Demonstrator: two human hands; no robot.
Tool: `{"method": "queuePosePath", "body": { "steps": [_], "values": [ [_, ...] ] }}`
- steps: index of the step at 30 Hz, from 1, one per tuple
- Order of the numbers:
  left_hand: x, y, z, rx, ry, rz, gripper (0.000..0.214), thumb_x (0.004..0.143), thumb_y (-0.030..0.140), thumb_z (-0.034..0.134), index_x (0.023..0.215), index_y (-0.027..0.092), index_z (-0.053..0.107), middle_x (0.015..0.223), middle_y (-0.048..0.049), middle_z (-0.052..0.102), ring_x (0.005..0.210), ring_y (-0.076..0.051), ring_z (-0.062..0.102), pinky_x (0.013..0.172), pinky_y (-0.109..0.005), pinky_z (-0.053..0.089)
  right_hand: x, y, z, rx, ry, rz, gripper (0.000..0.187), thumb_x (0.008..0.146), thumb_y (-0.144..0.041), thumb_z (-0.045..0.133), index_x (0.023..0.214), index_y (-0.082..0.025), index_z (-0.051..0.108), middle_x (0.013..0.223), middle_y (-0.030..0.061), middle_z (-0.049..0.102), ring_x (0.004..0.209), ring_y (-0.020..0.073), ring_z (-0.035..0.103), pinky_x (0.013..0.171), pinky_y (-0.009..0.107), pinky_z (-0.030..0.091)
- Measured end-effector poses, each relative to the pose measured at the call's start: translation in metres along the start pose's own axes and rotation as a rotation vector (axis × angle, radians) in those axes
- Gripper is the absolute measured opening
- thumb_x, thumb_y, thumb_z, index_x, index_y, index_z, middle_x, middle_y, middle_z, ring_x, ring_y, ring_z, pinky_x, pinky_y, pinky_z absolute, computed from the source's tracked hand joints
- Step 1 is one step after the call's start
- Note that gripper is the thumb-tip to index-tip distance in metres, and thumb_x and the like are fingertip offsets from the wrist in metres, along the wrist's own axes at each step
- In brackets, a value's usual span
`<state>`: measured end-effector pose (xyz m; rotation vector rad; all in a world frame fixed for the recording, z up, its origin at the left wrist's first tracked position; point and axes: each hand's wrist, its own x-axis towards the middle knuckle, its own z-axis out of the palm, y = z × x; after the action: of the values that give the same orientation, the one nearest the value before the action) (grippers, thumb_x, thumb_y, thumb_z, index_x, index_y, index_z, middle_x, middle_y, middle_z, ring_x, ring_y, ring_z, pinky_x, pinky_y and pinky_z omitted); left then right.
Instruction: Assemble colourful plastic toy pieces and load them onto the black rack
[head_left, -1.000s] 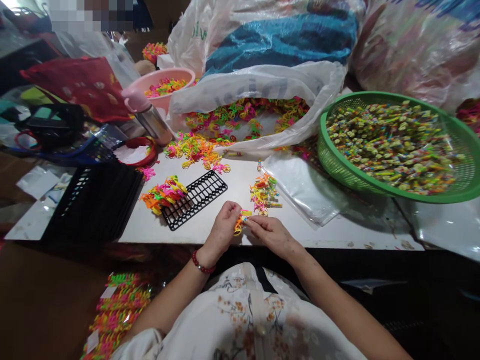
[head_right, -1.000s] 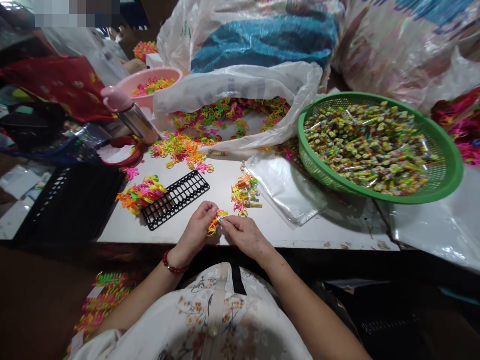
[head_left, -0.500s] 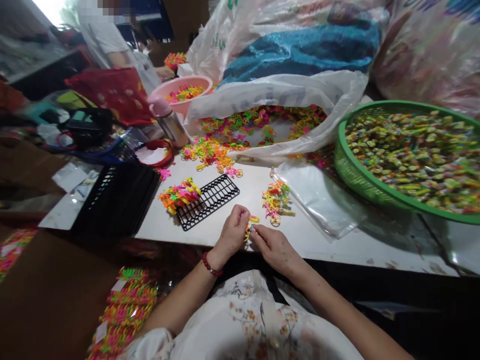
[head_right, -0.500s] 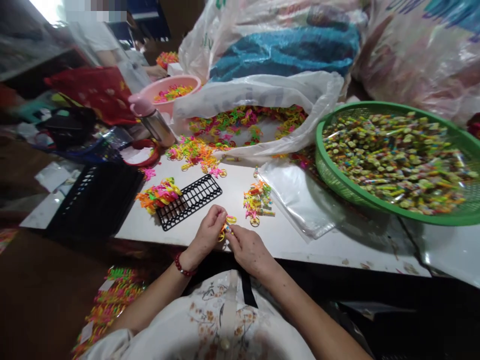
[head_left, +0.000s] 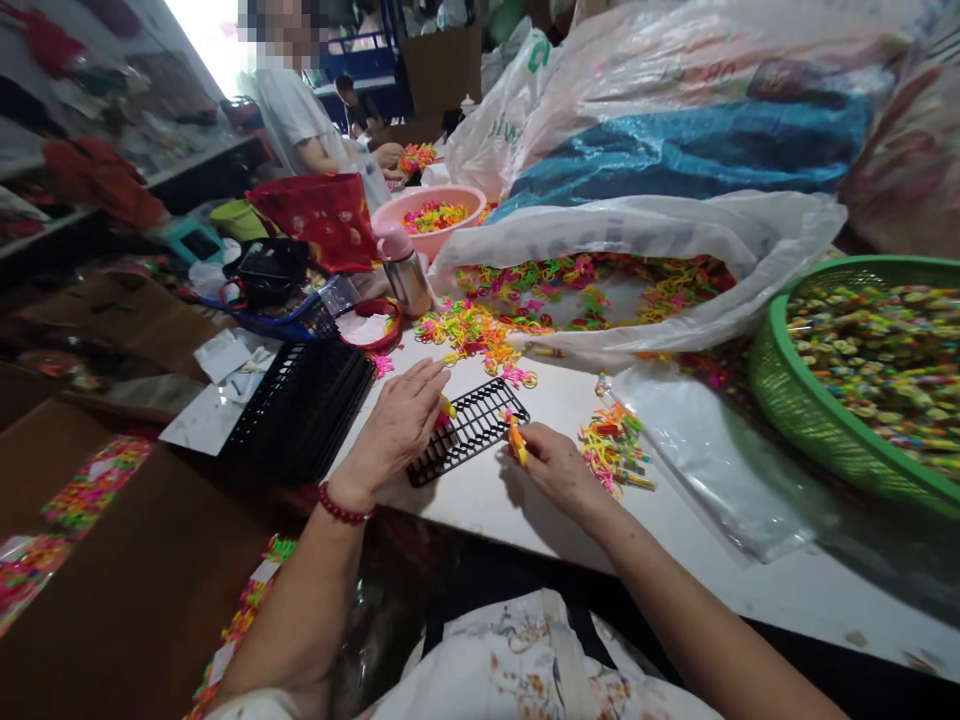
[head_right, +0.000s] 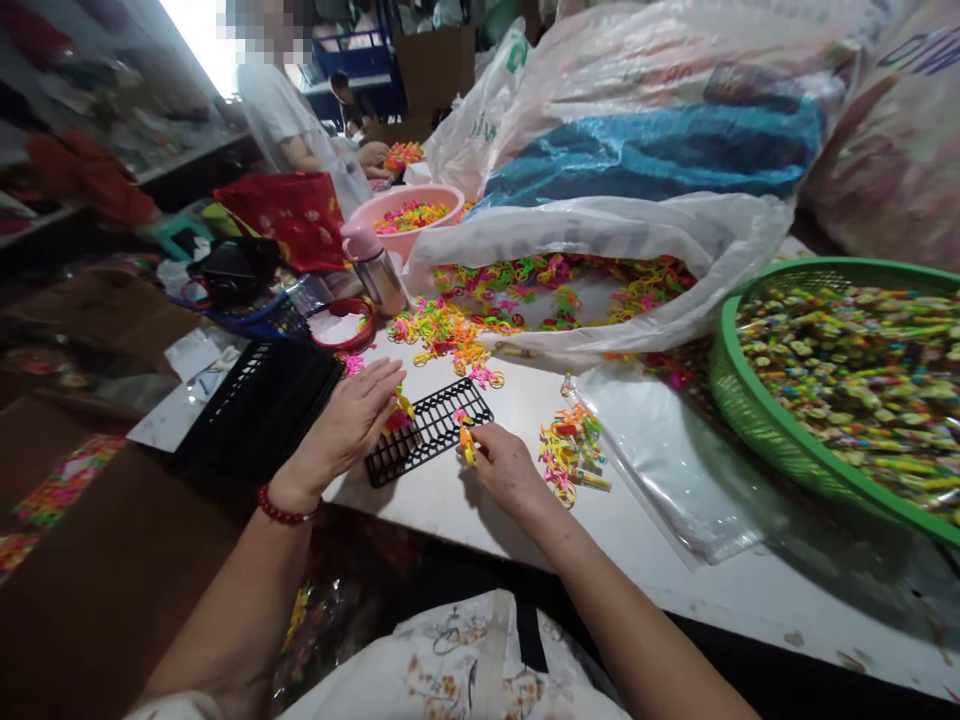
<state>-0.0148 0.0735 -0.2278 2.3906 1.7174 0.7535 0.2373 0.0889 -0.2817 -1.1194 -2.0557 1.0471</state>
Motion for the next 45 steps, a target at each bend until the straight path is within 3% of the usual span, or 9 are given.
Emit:
{"method": "queuePosePath", "body": {
  "steps": [4, 12, 19, 26, 30, 33, 38, 41, 45],
  "values": [
    [0.004, -0.022, 0.005, -0.037, -0.126, -0.007, 0.039, 0.1, 0.025, 0.041, 0.137, 0.02, 0.053, 0.144, -0.0139, 0.054, 0.134, -0.027, 0.049, 0.111, -0.047, 0.034, 0.038, 0.001, 0.023, 0.141, 0.037, 0.058, 0.011, 0.086, -0.025, 0.057, 0.089, -0.019, 0.066, 0.086, 0.0041, 0.065, 0.079, 0.0188, 0.058, 0.072, 0.031, 0.045],
    [-0.004, -0.023, 0.015, 0.077, -0.072, 0.042, 0.044, 0.101, 0.024, 0.037, 0.142, 0.012, 0.047, 0.146, -0.0208, 0.051, 0.134, -0.031, 0.051, 0.109, -0.05, 0.041, 0.098, -0.003, 0.053, 0.003, 0.033, 0.026, 0.011, 0.087, -0.026, 0.06, 0.093, -0.018, 0.065, 0.085, 0.0039, 0.069, 0.076, 0.0172, 0.059, 0.072, 0.027, 0.042],
    [-0.004, -0.023, 0.015, 0.245, -0.064, 0.119, 0.044, 0.102, 0.021, 0.035, 0.142, 0.006, 0.042, 0.144, -0.0223, 0.051, 0.132, -0.03, 0.053, 0.106, -0.049, 0.046, 0.106, -0.002, 0.06, -0.211, -0.117, 0.004, 0.011, 0.091, -0.023, 0.055, 0.096, -0.019, 0.064, 0.083, 0.0042, 0.071, 0.071, 0.0165, 0.059, 0.066, 0.024, 0.039],
    [-0.004, -0.025, 0.013, 0.272, -0.084, 0.143, 0.046, 0.103, 0.023, 0.036, 0.144, 0.005, 0.039, 0.146, -0.0212, 0.05, 0.132, -0.027, 0.051, 0.107, -0.044, 0.045, 0.11, -0.007, 0.052, -0.398, -0.261, -0.032, 0.023, 0.085, -0.015, 0.054, 0.105, -0.019, 0.065, 0.094, 0.008, 0.074, 0.087, 0.0212, 0.066, 0.069, 0.025, 0.039],
    [0.001, -0.019, 0.009, 0.386, -0.136, 0.169, 0.052, 0.102, 0.028, 0.039, 0.151, 0.01, 0.032, 0.157, -0.0158, 0.037, 0.145, -0.029, 0.036, 0.107, -0.045, 0.042, 0.115, -0.007, 0.054, -0.438, -0.308, -0.05, 0.022, 0.085, -0.013, 0.056, 0.103, -0.017, 0.067, 0.097, 0.0101, 0.074, 0.089, 0.0228, 0.067, 0.071, 0.026, 0.041],
    [0.002, -0.016, 0.007, 0.459, -0.178, 0.22, 0.05, 0.102, 0.032, 0.04, 0.149, 0.017, 0.038, 0.16, -0.0087, 0.033, 0.15, -0.031, 0.025, 0.105, -0.048, 0.041, 0.115, -0.009, 0.06, -0.436, -0.292, -0.041, 0.019, 0.088, -0.016, 0.056, 0.103, -0.014, 0.068, 0.099, 0.0133, 0.074, 0.09, 0.024, 0.067, 0.074, 0.028, 0.044],
    [0.001, -0.022, 0.013, 0.433, -0.154, 0.232, 0.047, 0.101, 0.034, 0.042, 0.143, 0.014, 0.047, 0.156, -0.0111, 0.039, 0.144, -0.032, 0.037, 0.098, -0.047, 0.045, 0.083, -0.007, 0.047, -0.267, -0.172, -0.164, 0.024, 0.089, -0.015, 0.058, 0.113, -0.016, 0.063, 0.11, 0.0102, 0.07, 0.102, 0.0218, 0.064, 0.087, 0.031, 0.048],
    [0.002, -0.025, 0.014, 0.392, -0.168, 0.219, 0.048, 0.1, 0.036, 0.045, 0.142, 0.014, 0.047, 0.156, -0.0122, 0.04, 0.138, -0.031, 0.044, 0.098, -0.046, 0.047, 0.03, 0.001, 0.005, -0.246, 0.036, -0.244, 0.026, 0.092, -0.017, 0.057, 0.117, -0.018, 0.061, 0.115, 0.0107, 0.066, 0.108, 0.0206, 0.06, 0.095, 0.034, 0.048],
    [0.003, -0.022, 0.012, 0.383, -0.199, 0.214, 0.047, 0.1, 0.038, 0.045, 0.14, 0.014, 0.05, 0.155, -0.0111, 0.042, 0.133, -0.031, 0.049, 0.097, -0.046, 0.049, -0.045, 0.025, -0.065, -0.507, 0.277, -0.037, 0.02, 0.092, -0.014, 0.053, 0.106, -0.018, 0.065, 0.107, 0.0107, 0.063, 0.1, 0.0225, 0.06, 0.09, 0.036, 0.05]
  ]
}}
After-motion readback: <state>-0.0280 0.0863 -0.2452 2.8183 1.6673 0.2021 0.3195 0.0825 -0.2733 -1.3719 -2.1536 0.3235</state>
